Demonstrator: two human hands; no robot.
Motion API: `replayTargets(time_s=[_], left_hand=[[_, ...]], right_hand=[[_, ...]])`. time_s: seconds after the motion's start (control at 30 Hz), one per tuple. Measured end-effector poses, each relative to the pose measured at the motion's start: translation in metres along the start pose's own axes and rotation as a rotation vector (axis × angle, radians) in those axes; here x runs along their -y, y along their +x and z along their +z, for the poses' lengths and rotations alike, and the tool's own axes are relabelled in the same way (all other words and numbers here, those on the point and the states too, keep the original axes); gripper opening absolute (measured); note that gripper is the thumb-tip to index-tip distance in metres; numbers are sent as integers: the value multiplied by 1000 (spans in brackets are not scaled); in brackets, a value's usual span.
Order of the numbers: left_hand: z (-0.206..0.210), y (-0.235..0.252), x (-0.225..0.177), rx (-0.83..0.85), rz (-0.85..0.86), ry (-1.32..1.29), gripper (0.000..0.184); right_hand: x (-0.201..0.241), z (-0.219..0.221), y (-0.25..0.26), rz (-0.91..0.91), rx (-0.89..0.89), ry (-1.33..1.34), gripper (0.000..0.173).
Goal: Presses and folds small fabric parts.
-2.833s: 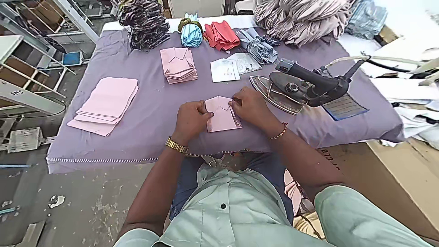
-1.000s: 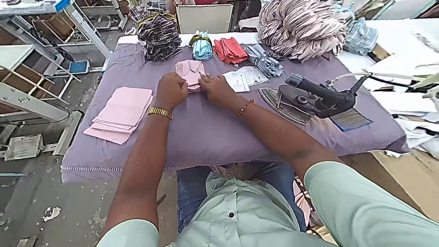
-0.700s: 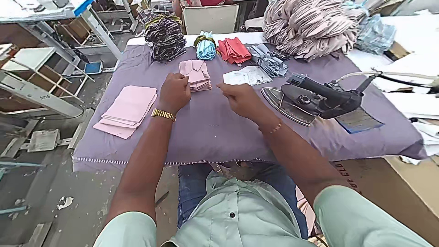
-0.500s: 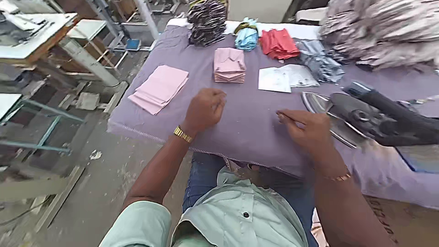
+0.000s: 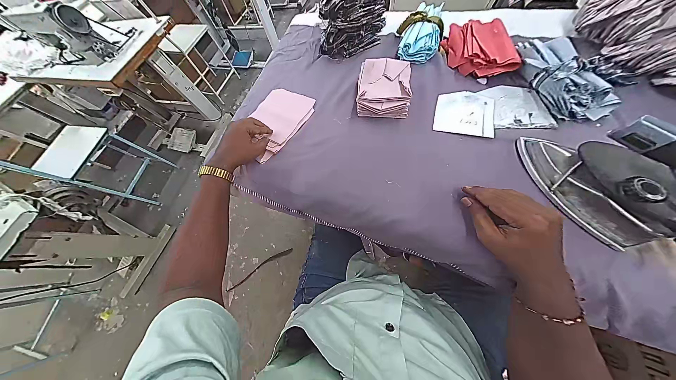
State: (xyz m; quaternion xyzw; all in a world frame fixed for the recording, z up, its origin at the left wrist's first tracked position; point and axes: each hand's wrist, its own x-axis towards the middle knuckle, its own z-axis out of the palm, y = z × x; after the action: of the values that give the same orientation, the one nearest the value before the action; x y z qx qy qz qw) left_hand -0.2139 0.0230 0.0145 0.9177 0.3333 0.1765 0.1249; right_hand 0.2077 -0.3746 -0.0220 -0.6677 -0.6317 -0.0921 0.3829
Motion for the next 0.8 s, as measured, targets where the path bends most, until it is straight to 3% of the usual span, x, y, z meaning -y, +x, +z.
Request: replayTargets(time_s=[0.13,0.27,0.4,0.5,0.63,0.8], left_hand=[[-9,7,0,93,-7,4,17],[-5,8,8,59,44,10,19],[4,5,8,-89,1,-68,23],[8,6,-5,-290,24,-51,27],[0,8,-66,-499,211,75,27],[0,-2,-196,-299,507,-128,25]], right_hand=[[0,-2,-2,-6,12,1,27],[0,-1,-2,-6,8,7,26],[0,-2,-1,-13,-2,14,27],[0,-1,-2,-21,-14,18,26],[3,-1,0,-24,-83,48,24],[52,1,13,64,-210,419,28]])
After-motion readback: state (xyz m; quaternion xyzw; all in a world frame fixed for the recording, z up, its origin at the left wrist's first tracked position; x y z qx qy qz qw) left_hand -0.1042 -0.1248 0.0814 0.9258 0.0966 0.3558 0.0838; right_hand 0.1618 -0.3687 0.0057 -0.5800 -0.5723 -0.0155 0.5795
